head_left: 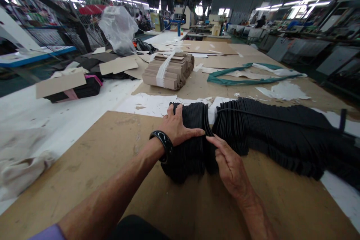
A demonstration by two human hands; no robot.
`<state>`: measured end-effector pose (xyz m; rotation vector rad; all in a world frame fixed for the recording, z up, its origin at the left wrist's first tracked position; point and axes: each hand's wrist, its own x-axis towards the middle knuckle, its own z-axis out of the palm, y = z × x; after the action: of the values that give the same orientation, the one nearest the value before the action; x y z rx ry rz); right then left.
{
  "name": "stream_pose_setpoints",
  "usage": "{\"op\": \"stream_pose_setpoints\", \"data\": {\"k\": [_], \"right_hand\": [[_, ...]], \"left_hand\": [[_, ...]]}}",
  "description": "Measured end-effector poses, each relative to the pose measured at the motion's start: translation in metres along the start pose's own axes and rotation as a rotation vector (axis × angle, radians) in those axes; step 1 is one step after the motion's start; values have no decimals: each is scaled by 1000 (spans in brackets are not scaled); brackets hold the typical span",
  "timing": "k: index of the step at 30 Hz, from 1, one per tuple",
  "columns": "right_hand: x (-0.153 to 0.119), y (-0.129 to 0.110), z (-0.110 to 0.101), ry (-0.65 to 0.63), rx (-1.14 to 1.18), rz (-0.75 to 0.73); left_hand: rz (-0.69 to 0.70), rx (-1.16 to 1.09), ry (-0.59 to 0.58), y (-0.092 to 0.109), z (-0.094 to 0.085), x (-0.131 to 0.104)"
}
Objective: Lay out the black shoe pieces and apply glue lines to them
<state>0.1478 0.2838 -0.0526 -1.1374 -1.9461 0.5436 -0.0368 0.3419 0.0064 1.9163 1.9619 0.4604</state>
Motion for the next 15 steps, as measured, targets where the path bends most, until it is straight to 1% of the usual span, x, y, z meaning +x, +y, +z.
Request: {"op": "stream_pose_setpoints", "data": {"k": [5, 15], "right_hand": [[0, 2, 0, 17, -31, -36], [0, -3, 3, 57, -89, -8]], "left_hand": [[7, 3, 5, -1, -1, 0], [-2, -21, 9, -4, 2, 2]]}}
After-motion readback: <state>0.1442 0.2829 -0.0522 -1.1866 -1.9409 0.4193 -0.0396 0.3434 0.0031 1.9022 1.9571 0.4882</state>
